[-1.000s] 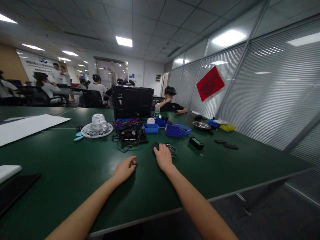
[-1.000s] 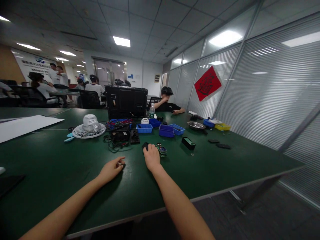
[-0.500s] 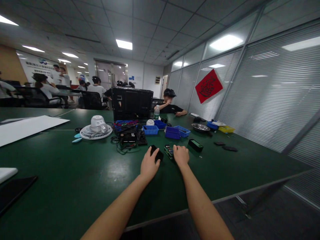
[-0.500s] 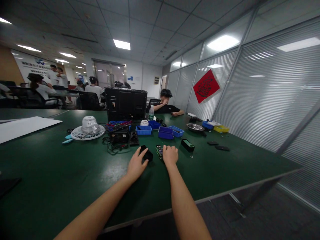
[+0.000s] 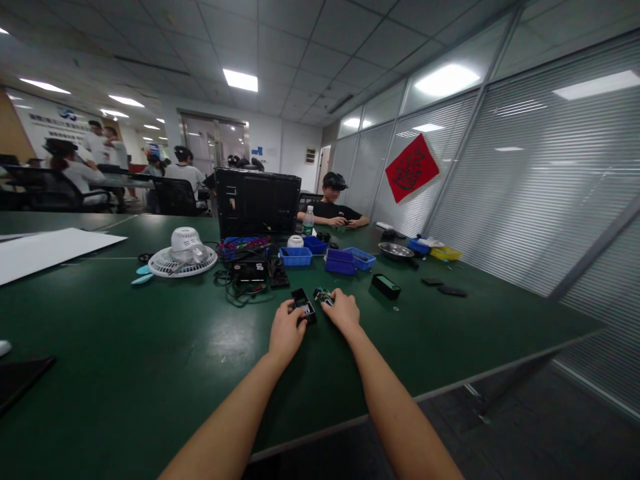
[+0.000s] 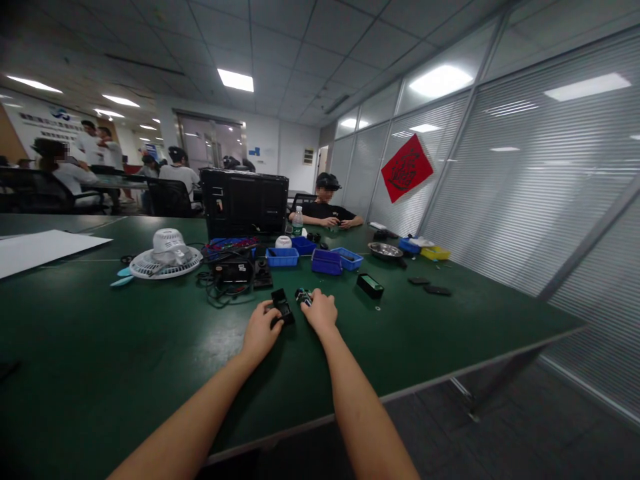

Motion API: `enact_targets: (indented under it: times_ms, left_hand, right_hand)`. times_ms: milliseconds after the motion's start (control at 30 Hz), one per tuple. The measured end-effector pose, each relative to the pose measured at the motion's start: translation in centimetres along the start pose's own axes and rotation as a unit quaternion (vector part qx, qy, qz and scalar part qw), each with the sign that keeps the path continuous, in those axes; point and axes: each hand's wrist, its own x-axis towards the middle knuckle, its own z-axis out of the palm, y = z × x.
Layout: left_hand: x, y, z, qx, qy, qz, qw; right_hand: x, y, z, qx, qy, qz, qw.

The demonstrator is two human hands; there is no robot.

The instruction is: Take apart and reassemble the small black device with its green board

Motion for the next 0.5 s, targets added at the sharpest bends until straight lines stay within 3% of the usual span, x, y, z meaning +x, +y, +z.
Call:
enact_targets:
  times_ms: [100, 300, 400, 500]
  left_hand:
    - [-0.1, 0.4, -0.3, -0.001, -0.014, 0.002, 1.000]
    - [-0.1, 1.0, -1.0, -0.026, -0.029, -0.042, 0.998]
    - [0.0, 1.0, -1.1, -0.025, -0.047, -0.063, 0.997]
    - [0.0, 0.8, -0.9, -0.028, -0.068, -0.049, 0.996]
  right_hand:
    - [-0.2, 0.1, 0.0, -0.033, 0.061, -0.008, 0.998]
    - [0.6, 1.4, -0.3, -0.020, 0.063, 0.017, 0.998]
    - [1.1, 2.1, -0.5, -0.010, 0.012, 0.051, 0.999]
    - [1.2, 2.0, -0.3, -0.008, -0.048, 0.041, 0.998]
